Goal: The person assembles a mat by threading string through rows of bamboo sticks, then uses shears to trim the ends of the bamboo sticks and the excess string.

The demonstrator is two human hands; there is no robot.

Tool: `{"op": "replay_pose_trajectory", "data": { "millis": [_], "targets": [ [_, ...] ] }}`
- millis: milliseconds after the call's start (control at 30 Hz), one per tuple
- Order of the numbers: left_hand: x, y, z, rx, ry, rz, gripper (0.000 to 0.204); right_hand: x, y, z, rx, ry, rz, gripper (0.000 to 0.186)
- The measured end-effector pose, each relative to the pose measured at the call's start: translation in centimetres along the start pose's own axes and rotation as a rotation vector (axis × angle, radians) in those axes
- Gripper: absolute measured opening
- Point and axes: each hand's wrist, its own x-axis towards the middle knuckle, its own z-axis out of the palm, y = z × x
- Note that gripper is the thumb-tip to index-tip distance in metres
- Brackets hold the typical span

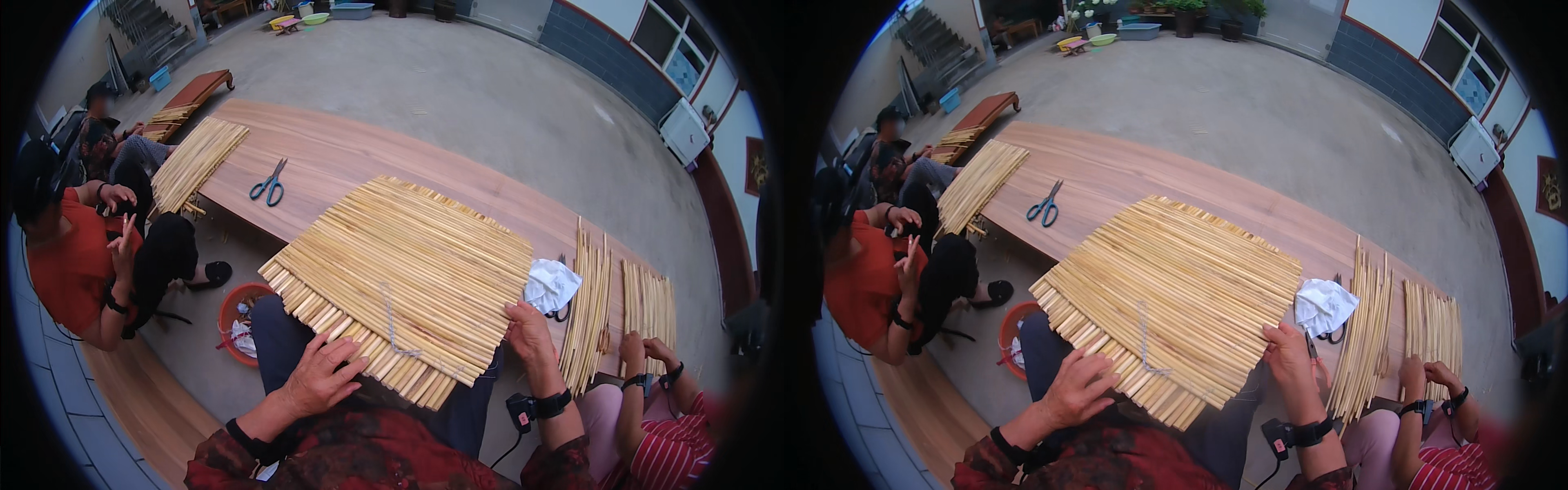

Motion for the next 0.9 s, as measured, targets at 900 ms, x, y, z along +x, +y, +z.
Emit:
{"op": "replay_pose_trajectory", "data": {
  "millis": [900],
  "targets": [
    [-2.1, -5.5, 8.6, -1.721, 0.263, -1.447, 0.049, 8.6, -1.3, -0.8, -0.297, 0.306, 0.152, 0.031]
  ]
}}
